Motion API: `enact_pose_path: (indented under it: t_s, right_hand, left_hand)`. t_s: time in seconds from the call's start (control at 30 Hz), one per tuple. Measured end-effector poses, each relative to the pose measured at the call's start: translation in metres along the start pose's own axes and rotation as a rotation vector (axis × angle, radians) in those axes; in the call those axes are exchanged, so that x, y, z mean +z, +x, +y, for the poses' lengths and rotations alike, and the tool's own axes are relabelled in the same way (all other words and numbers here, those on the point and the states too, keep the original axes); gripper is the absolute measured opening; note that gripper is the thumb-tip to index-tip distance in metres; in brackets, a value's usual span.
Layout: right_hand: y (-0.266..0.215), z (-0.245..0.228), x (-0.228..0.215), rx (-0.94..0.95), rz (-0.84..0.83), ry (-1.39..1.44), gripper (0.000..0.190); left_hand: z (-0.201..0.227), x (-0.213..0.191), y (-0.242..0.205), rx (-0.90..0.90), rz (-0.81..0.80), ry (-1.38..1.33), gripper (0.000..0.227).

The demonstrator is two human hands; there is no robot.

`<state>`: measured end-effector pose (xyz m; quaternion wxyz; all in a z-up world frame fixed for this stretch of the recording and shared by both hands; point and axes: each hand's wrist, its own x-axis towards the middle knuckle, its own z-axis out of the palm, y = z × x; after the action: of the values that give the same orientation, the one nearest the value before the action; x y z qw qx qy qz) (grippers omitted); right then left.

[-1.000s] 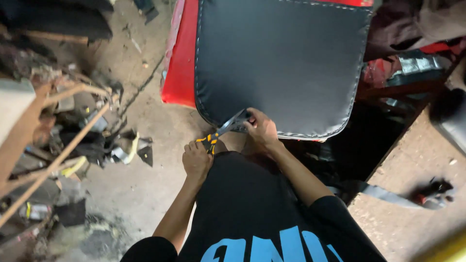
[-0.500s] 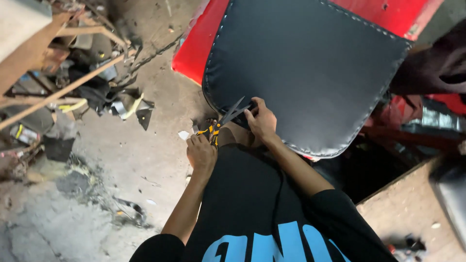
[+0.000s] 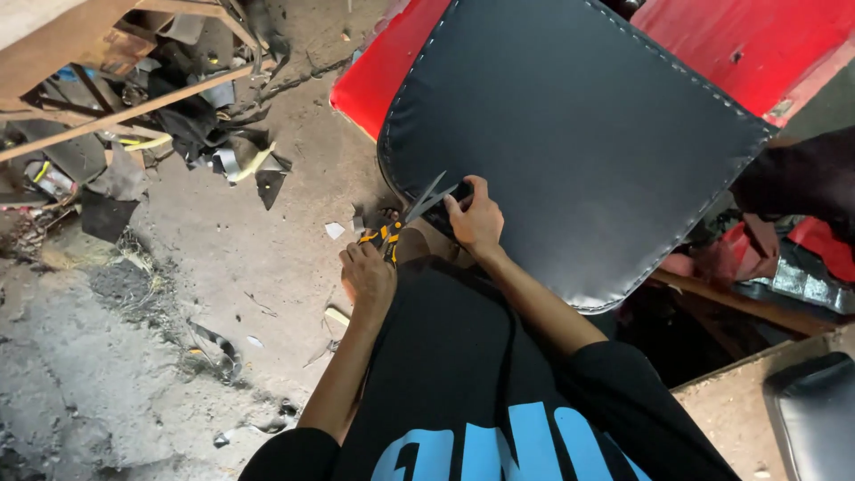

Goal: Trimming excess fabric from an upholstered furniture piece using scissors and securing edges with a pneumatic stapler.

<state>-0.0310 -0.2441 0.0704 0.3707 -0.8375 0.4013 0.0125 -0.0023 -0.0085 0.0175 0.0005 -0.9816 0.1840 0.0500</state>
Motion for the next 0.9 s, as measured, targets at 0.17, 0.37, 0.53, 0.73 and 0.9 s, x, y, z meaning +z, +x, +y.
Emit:
enact_pose_path:
  t_s: [0.17,0.37,0.53,0.73,0.9]
  right_hand:
    - [0.001,-0.004,-0.003,0.031,-0.019,0.030,0.051]
    - [-0.001,-0.014,-0.010,0.092,-0.039,0.024,0.053]
    - [-0.001,-0.015,-0.009,0.086,-0.023,0.041,0.053]
    - [-0.002,-0.013,-0.010,0.063,-0.023,0.073,0.054]
    - [-0.002,-0.013,-0.011,0.045,-0.009,0.075,0.054]
  left_hand:
    - [0.006,-0.004,0.000,-0.052,-0.021,-0.002,0.042]
    - [0.006,0.006,-0.003,-0.076,-0.058,-0.014,0.045]
    - [0.004,0.022,-0.005,-0.095,-0.106,-0.049,0.049]
    - [0.002,0.030,-0.007,-0.103,-0.135,-0.097,0.050]
    - [0.003,0.019,-0.006,-0.108,-0.135,-0.102,0.049]
